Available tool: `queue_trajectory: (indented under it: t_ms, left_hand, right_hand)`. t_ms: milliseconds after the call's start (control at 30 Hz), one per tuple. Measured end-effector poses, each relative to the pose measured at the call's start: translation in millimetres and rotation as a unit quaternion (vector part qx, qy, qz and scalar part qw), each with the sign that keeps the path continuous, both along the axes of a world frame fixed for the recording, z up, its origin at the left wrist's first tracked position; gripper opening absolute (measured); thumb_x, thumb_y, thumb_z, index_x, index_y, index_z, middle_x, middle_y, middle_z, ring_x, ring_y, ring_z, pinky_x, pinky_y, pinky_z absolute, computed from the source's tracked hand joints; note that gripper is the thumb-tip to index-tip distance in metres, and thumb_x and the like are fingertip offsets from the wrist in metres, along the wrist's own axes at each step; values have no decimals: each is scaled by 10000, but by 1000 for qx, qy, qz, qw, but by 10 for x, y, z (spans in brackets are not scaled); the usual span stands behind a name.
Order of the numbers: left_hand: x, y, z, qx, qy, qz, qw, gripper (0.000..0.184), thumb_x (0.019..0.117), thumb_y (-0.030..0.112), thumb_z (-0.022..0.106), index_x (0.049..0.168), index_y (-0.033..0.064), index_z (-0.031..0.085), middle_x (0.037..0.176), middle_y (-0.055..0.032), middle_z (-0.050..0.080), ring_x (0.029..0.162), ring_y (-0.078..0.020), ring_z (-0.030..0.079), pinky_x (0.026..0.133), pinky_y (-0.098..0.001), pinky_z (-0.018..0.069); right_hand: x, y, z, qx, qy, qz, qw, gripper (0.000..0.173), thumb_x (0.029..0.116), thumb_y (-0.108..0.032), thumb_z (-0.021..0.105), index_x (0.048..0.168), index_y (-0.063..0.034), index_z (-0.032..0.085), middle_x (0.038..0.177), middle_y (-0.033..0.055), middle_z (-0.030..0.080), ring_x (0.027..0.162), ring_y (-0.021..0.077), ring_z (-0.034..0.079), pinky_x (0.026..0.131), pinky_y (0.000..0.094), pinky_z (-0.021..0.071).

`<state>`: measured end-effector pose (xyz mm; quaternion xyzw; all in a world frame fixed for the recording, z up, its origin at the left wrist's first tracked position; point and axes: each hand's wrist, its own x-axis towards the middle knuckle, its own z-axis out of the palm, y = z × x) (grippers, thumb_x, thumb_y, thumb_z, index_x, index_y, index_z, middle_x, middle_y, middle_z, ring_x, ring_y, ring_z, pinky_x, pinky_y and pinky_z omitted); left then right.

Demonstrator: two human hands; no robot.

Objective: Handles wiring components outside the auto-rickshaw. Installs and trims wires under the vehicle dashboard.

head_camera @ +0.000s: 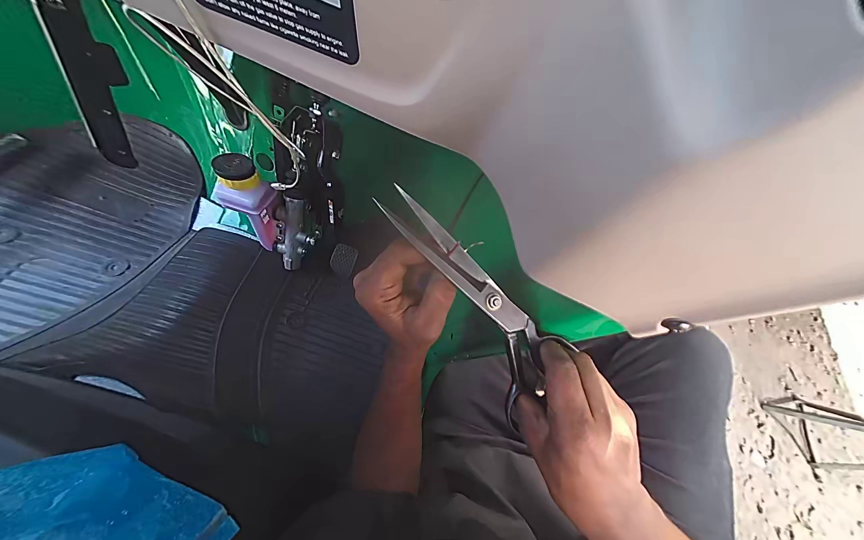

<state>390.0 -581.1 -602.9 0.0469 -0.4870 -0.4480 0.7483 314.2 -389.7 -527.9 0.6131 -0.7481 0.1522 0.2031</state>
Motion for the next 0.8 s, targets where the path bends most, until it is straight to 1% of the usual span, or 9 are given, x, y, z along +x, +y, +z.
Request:
queue_trajectory:
  t_ms: [233,400,500,533,567,600,667,733,800]
  left_hand:
    - [1,-21,-5,-3,-5,1,1000,164,909,97,715,1073,101,724,963,44,726,850,-58,695,759,-256,613]
    - [3,-23,-33,3,-10,6,1000,124,894,65,687,1012,90,720,929,36,710,824,-55,679,725,-236,598]
    - [3,-50,-34,0,17,-38,999,120,920,94,711,1039,108,718,946,50,707,818,-45,680,724,-224,601]
    - [7,-65,-41,0,30,-62,998,119,929,115,722,1047,120,717,944,51,705,805,-47,680,714,-227,603]
    - [10,-82,-56,2,41,-87,995,124,930,127,727,1053,126,716,947,42,705,805,-60,684,713,-242,607]
    - [12,-99,-74,2,52,-115,992,133,930,132,728,1062,129,714,958,30,705,827,-77,689,731,-261,610]
    - [8,-130,-105,7,81,-163,983,130,922,124,729,1051,126,713,970,6,708,872,-104,695,767,-286,609]
    - [-12,-139,-116,15,110,-207,972,113,914,117,737,1024,112,715,974,-18,705,905,-127,687,802,-300,595]
    - [-25,-125,-129,25,122,-238,963,95,908,114,731,998,110,698,963,-33,689,876,-137,680,765,-298,593]
  right_hand:
    - [0,-9,13,7,4,-1,1000,255,847,-104,652,1059,27,704,839,121,682,706,217,667,600,299,550]
    - [-1,-9,7,14,10,7,1000,229,872,-89,630,1055,25,705,812,112,677,656,201,659,549,283,532]
    - [-17,-25,-8,12,-5,13,1000,239,855,-97,638,1052,16,714,823,115,690,658,193,666,543,277,531]
    - [-15,-28,-18,13,-27,13,999,246,857,-128,659,1053,9,717,833,111,693,671,188,669,555,272,536]
    - [-11,-27,-26,17,-61,11,998,265,872,-198,695,1053,-6,721,851,101,697,692,170,674,577,259,547]
    - [-6,-24,-25,21,-105,8,994,316,886,-296,733,1048,-25,725,870,84,706,714,136,674,603,238,554]
    - [3,-16,-19,34,-206,6,978,444,865,-460,773,1053,-60,732,888,29,699,730,52,643,632,187,544]
    - [-4,5,-32,55,-320,14,946,506,823,-495,817,1084,-74,714,904,-18,685,739,7,620,652,168,550]
    - [-10,26,-68,72,-419,30,905,509,812,-470,847,1104,-84,688,885,-40,678,720,21,624,635,193,563]
